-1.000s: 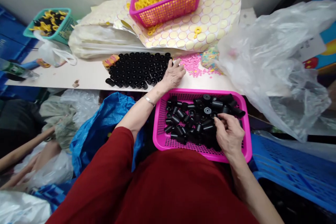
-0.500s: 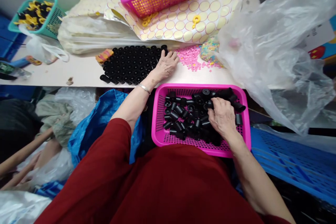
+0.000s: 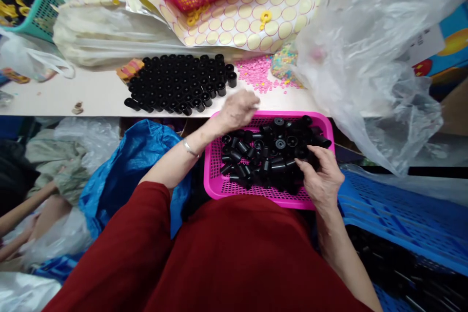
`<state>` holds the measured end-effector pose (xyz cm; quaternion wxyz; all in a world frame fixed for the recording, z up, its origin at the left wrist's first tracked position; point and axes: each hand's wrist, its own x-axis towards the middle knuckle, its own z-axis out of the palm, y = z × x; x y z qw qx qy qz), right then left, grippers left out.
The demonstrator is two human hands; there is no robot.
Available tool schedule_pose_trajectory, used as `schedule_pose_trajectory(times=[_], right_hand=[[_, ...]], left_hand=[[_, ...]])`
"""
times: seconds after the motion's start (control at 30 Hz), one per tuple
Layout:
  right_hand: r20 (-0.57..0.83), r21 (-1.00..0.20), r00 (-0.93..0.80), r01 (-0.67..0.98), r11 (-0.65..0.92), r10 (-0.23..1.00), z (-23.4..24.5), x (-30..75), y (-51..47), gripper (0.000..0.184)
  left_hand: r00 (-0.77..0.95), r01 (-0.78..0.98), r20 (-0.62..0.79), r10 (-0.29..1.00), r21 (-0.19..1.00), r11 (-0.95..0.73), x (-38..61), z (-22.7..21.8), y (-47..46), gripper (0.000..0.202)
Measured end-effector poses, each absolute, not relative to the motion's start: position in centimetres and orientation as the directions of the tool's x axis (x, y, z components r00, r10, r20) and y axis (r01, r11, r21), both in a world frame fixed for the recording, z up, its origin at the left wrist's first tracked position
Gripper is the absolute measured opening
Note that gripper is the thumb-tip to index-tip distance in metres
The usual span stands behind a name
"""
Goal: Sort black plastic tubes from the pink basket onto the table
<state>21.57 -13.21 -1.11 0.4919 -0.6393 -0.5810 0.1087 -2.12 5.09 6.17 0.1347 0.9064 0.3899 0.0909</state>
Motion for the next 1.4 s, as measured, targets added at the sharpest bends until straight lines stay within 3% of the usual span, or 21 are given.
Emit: schedule_pose_trajectory(times=[0.07,0.13,0.33,0.5,0.57,0.63,0.73,0.8,0.83,0.87,0.93,1.0,1.07,1.23,1.4], right_hand=[[0.407,-0.788,0.31,0.595,0.158,0.859,-1.0,21.4,-13.5,0.029],[0.369,-0.817,0.308,0.557,0.149,0.877,-1.0,21.2,-13.8,0.028],[0.315,-0.874,0.313,0.465,0.145,0.896,-1.5,20.3,-14.8,0.028],[0.28,-0.906,0.302,0.397,0.147,0.911,-1.6,19.7,-15.3,0.028],[0.258,-0.925,0.305,0.352,0.143,0.917,-1.4,19.6,-15.3,0.028],[0.233,-0.943,0.312,0.305,0.135,0.921,-1.3,19.7,-15.4,0.03],[0.238,-0.942,0.328,0.308,0.135,0.914,-1.3,19.9,-15.4,0.031],[0.27,-0.92,0.32,0.363,0.146,0.908,-1.2,20.0,-15.4,0.031],[0.288,-0.905,0.307,0.397,0.153,0.907,-1.0,19.9,-15.4,0.031],[0.307,-0.887,0.288,0.432,0.163,0.907,-0.8,19.8,-15.4,0.031],[0.346,-0.848,0.243,0.494,0.191,0.906,-0.3,19.5,-15.2,0.03],[0.379,-0.808,0.202,0.547,0.217,0.903,0.3,19.1,-15.1,0.03],[0.403,-0.773,0.174,0.591,0.232,0.899,0.6,18.8,-14.9,0.03],[0.421,-0.736,0.152,0.634,0.238,0.894,0.8,18.2,-14.5,0.028],[0.408,-0.749,0.185,0.628,0.211,0.894,1.1,17.9,-14.7,0.027]], left_hand=[[0.81,0.551,-0.042,0.584,0.393,-0.736,-1.3,4.9,1.8,0.017],[0.858,0.501,-0.099,0.505,0.384,-0.776,-0.6,3.3,-0.8,0.015],[0.853,0.522,-0.076,0.517,0.161,-0.838,0.8,-0.2,-3.1,0.034],[0.947,0.318,0.04,0.318,0.021,-0.948,1.2,-0.8,-3.4,0.032],[0.959,0.282,0.023,0.283,0.039,-0.959,1.2,-1.0,-3.3,0.031],[0.943,0.325,0.015,0.332,0.172,-0.93,1.2,-1.2,-2.9,0.03],[0.846,0.373,0.085,0.526,0.609,-0.7,1.1,-1.2,-2.4,0.019],[0.715,0.248,0.067,0.696,0.907,-0.341,1.0,-0.7,-2.6,0.017],[0.654,0.133,0.0,0.757,0.984,-0.114,1.0,-0.3,-2.8,0.021],[0.615,0.008,-0.094,0.783,0.994,0.113,1.0,0.2,-3.2,0.026],[0.603,-0.195,-0.274,0.75,0.86,0.471,1.0,1.2,-4.2,0.03],[0.617,-0.301,-0.374,0.692,0.7,0.647,1.1,2.0,-5.1,0.028],[0.61,-0.347,-0.428,0.667,0.613,0.71,1.3,2.2,-5.7,0.023],[0.592,-0.386,-0.493,0.638,0.522,0.761,1.8,0.8,-6.2,0.013],[0.579,-0.374,-0.459,0.674,0.585,0.72,1.8,-0.2,-6.3,0.028]])
